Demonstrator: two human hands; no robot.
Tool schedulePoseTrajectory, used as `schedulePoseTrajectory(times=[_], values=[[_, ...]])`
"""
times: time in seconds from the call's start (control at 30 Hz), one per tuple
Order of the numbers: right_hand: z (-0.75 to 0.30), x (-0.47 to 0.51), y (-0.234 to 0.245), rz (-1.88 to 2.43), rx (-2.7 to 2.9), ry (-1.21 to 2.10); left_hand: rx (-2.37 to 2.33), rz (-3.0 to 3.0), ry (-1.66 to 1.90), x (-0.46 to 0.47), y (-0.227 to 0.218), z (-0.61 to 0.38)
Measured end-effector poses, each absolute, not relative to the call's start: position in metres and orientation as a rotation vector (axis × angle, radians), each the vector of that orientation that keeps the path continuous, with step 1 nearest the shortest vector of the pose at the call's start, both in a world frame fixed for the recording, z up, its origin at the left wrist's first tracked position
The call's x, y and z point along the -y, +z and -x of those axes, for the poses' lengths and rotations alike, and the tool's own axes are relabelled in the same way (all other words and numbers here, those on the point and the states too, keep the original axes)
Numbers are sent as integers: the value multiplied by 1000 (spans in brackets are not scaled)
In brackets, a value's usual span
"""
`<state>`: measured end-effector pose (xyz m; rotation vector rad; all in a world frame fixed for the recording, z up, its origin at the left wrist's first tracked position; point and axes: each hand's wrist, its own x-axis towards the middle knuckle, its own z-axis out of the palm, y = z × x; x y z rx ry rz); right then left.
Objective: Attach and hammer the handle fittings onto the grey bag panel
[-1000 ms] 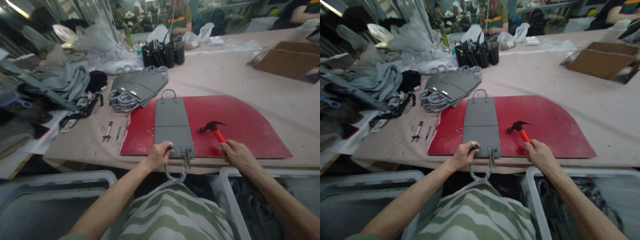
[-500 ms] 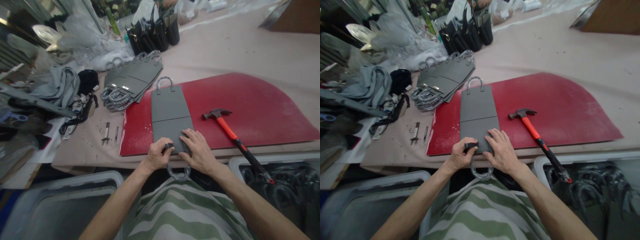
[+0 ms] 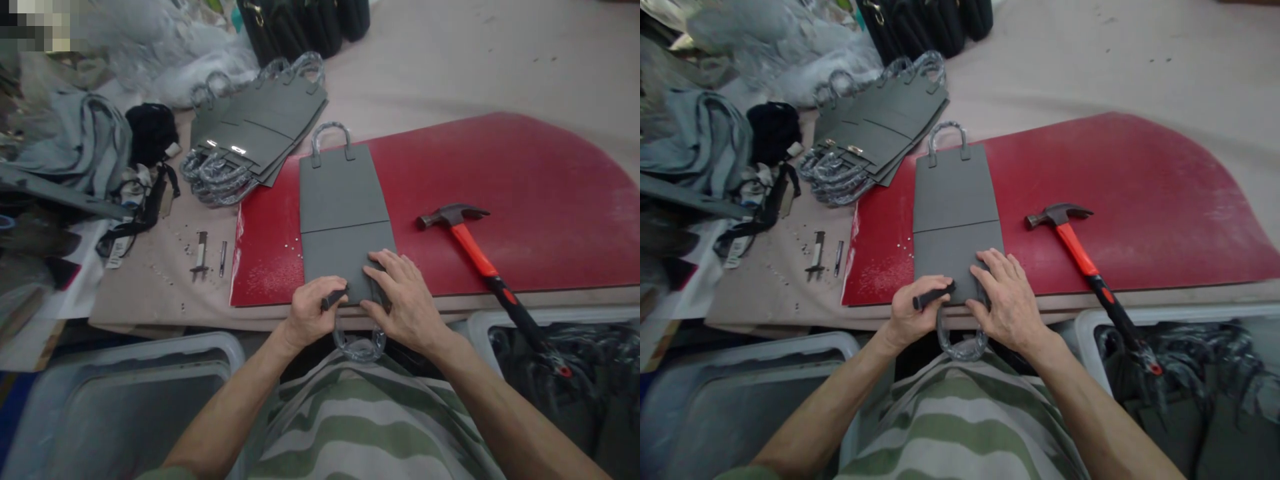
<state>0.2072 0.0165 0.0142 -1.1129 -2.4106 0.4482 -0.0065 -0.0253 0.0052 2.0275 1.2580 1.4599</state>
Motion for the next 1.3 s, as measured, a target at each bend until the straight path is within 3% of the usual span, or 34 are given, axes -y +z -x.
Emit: schedulePoseTrajectory(times=[0.17, 0.53, 0.63, 0.8, 0.93, 1.1, 1.3], values=[[-206, -16, 15, 1110, 2402, 445, -1429, -1746, 1404, 28, 6, 7], [-210, -18, 13, 1039, 2305, 560, -1391, -1718, 1426, 25, 6, 5], [-217, -11, 16, 1042, 2010, 690, -1404, -1592, 1417, 24, 2, 7], [-226, 35, 19, 1453, 1341, 701, -1419, -1516, 1390, 22, 4, 10], [-222, 61, 10, 1611, 876, 1204, -1407, -1419, 1425, 20, 7, 9], [-206, 55, 0, 1219, 295, 1966, -1400, -1316, 1439, 16, 12, 8], [-195, 43, 0, 1066, 197, 2129, -1424, -1348, 1430, 15, 12, 8]])
